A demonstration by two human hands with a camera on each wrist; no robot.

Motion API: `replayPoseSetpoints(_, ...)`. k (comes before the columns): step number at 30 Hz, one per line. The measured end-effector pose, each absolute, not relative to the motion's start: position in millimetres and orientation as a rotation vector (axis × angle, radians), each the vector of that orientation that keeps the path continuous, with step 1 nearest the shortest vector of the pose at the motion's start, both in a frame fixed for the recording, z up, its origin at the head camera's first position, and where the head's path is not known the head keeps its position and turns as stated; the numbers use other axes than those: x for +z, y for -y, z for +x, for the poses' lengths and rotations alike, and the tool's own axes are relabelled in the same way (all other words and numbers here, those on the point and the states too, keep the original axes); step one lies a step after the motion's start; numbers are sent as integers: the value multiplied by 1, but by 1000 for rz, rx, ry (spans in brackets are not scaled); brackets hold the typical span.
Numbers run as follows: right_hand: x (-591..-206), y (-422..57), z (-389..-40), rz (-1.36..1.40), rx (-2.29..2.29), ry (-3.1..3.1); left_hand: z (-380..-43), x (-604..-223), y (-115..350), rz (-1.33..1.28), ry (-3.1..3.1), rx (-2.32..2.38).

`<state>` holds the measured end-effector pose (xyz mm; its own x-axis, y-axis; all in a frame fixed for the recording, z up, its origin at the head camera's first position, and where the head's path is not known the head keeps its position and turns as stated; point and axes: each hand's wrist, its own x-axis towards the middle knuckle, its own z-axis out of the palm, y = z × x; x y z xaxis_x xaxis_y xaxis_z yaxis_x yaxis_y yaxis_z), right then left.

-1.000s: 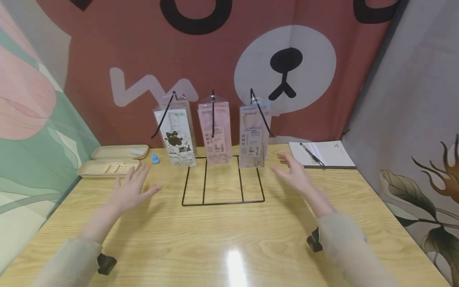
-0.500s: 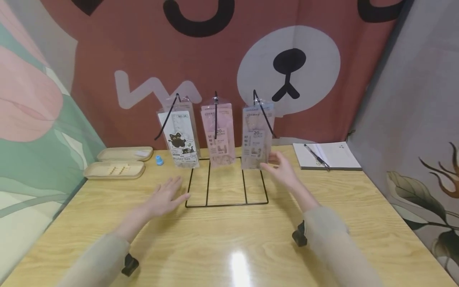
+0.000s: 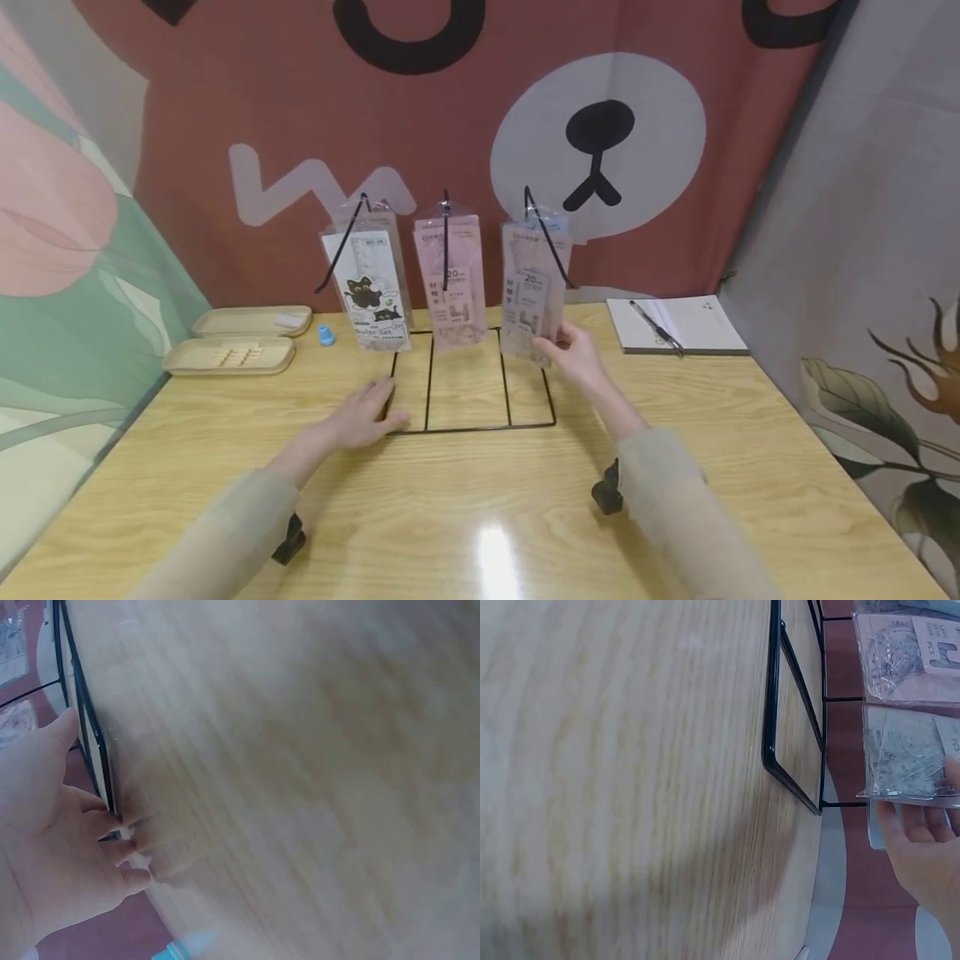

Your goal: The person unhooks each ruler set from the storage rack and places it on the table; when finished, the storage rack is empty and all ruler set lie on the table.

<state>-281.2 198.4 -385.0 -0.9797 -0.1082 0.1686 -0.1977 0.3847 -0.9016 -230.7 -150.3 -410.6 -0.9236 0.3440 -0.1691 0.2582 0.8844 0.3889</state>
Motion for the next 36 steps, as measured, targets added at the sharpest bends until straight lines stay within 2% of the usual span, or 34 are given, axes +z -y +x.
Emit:
replayPoseSetpoints(18, -384, -203, -240, 234, 1861, 2560, -220, -414, 149, 563, -2837, 498)
replayPoseSetpoints(36, -383, -235, -163, 379, 1808, 2637, -222, -417, 146, 536, -2863, 401)
